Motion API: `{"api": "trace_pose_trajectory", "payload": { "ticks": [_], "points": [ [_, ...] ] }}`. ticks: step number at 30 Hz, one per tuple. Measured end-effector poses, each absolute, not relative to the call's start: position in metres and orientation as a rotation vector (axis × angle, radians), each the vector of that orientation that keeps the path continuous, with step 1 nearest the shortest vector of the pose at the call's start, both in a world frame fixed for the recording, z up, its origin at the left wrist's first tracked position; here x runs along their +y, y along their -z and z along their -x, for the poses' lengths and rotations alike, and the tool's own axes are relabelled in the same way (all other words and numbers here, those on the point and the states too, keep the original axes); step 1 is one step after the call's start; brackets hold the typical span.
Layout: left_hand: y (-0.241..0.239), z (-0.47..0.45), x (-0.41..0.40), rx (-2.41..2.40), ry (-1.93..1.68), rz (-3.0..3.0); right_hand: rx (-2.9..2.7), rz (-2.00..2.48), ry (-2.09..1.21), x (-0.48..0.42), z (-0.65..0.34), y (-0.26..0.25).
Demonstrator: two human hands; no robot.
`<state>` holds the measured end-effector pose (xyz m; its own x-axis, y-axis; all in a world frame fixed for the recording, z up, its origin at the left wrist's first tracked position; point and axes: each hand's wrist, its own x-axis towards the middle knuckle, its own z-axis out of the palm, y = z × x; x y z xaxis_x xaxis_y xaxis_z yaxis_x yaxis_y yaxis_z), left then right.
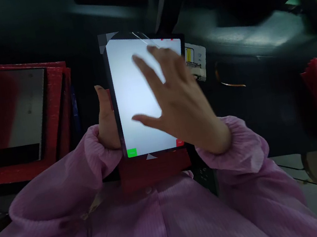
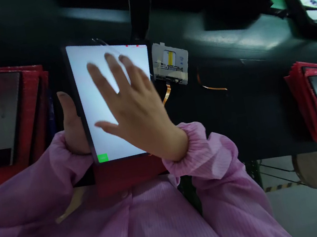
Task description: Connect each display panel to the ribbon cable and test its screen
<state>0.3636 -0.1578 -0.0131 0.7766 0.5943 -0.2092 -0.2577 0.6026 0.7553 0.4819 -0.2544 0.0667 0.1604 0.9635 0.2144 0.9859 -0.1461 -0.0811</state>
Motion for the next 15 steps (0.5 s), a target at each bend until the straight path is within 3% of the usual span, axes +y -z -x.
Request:
{"api": "trace_pose_trajectory", "payload": {
  "ticks": [11,15],
  "points": [
    [0.007,-0.364,-0.157,0.433,-0.523,-0.66,-1.883,2.31,0.28,-0.252,-0.469,-0.069],
    [0.007,-0.365,-0.157,0.42,-0.542,-0.737,-1.923,2.236,0.177,-0.251,-0.472,-0.064]
  ]
}}
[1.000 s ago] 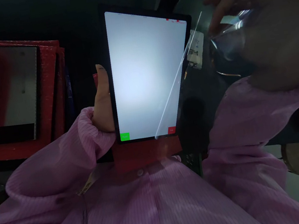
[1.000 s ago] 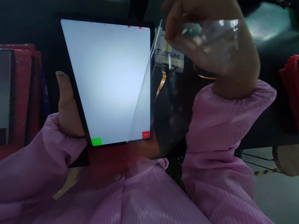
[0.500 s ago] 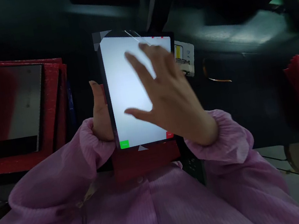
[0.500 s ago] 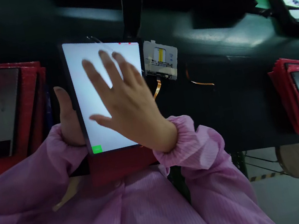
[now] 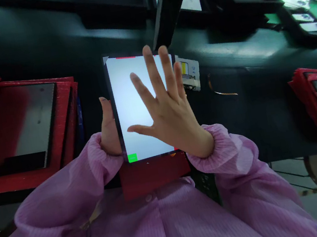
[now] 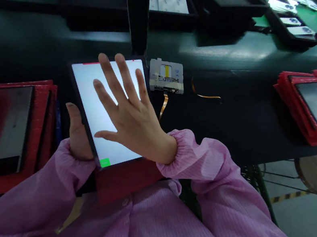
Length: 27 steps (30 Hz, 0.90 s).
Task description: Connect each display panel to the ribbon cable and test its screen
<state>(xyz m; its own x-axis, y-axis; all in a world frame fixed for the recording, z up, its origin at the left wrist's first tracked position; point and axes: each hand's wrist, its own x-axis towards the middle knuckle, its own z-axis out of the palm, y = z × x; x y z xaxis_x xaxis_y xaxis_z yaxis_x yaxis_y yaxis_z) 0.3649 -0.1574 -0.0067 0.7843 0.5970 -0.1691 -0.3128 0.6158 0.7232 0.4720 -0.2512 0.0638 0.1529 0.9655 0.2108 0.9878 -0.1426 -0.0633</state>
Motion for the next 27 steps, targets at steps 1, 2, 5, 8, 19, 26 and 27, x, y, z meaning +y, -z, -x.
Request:
{"api": "trace_pose_trajectory", "payload": {
  "ticks": [1,2,5,8,19,26,27],
  "points": [
    [0.008,-0.365,-0.157,0.429,-0.547,-0.758,-1.939,2.213,0.137,-0.251,-0.473,-0.061],
    [0.01,-0.365,-0.156,0.438,-0.548,-0.777,-1.958,2.19,0.109,-0.25,-0.474,-0.058],
    [0.015,-0.364,-0.154,0.461,-0.517,-0.797,-2.007,2.163,0.141,-0.25,-0.475,-0.053],
    [0.016,-0.363,-0.153,0.445,-0.488,-0.765,-2.054,2.175,0.248,-0.251,-0.472,-0.055],
    [0.015,-0.364,-0.152,0.5,-0.502,-0.723,-1.552,2.261,0.287,-0.26,-0.504,-0.084],
    [0.014,-0.361,-0.151,0.59,-0.468,-0.595,-1.543,2.201,-0.598,-0.254,-0.545,-0.084],
    [0.014,-0.361,-0.151,0.608,-0.47,-0.572,-1.518,2.132,-0.702,-0.251,-0.546,-0.083]
  ]
}}
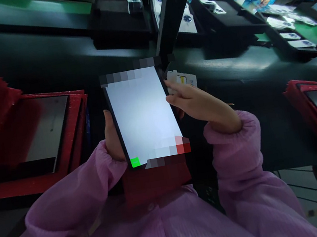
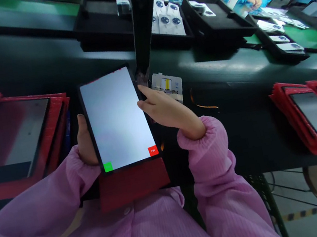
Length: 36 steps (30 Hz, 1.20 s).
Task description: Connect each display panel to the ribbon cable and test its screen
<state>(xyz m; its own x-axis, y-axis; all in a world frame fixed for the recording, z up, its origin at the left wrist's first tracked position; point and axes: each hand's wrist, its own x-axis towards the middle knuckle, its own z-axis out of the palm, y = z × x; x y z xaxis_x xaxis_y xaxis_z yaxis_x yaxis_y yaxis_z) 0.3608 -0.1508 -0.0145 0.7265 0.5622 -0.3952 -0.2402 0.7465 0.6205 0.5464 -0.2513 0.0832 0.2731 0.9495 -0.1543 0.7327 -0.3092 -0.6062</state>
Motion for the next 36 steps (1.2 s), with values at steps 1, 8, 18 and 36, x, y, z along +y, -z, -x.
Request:
{"api": "trace_pose_trajectory", "payload": {
  "ticks": [1,8,18,36],
  "points": [
    [0.015,-0.361,-0.151,0.615,-0.467,-0.565,-1.476,2.068,-0.779,-0.249,-0.547,-0.084],
    [0.025,-0.37,-0.144,0.583,-0.49,-0.671,-1.263,1.871,-0.714,-0.267,-0.54,-0.105],
    [0.026,-0.359,-0.137,0.317,-1.171,-1.795,-1.674,2.165,-0.371,-0.279,-0.495,-0.103],
    [0.021,-0.352,-0.128,-0.045,-1.108,-2.198,-1.601,2.546,-0.165,-0.253,-0.6,-0.073]
  ]
}}
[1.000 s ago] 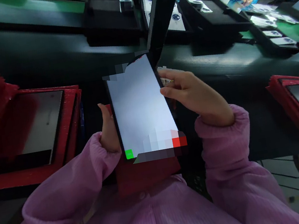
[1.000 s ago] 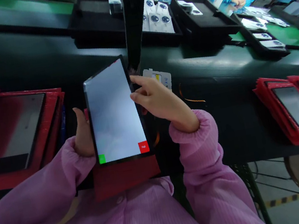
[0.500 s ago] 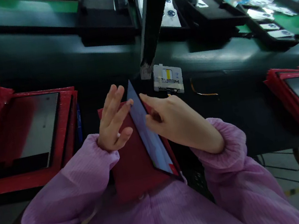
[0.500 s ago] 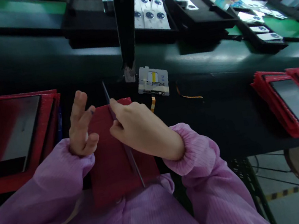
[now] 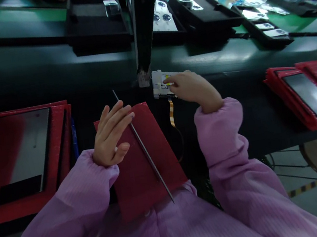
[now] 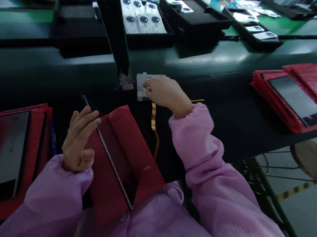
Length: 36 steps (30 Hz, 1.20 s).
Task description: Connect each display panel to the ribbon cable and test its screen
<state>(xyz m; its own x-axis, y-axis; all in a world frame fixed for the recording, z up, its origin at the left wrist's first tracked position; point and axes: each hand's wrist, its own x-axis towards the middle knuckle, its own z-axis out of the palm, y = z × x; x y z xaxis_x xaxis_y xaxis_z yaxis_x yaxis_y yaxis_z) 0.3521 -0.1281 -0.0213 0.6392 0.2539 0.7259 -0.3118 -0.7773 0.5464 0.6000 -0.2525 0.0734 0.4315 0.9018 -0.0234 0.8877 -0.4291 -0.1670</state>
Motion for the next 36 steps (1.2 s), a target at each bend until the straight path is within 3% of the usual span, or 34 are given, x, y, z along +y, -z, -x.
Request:
{"api": "trace_pose_trajectory", "payload": {
  "ticks": [8,26,30,36],
  "points": [
    [0.019,-0.356,-0.13,-0.201,-1.241,-2.374,-1.641,2.651,-0.27,-0.22,-0.632,-0.016],
    [0.022,-0.357,-0.127,-0.23,-1.262,-2.43,-1.627,2.637,-0.205,-0.213,-0.634,0.002],
    [0.022,-0.356,-0.124,-0.236,-1.26,-2.46,-1.596,2.531,-0.155,-0.218,-0.635,-0.009],
    [0.028,-0.357,-0.119,-0.363,-1.369,-2.439,-1.474,2.223,0.059,-0.282,-0.598,-0.079]
  ]
}}
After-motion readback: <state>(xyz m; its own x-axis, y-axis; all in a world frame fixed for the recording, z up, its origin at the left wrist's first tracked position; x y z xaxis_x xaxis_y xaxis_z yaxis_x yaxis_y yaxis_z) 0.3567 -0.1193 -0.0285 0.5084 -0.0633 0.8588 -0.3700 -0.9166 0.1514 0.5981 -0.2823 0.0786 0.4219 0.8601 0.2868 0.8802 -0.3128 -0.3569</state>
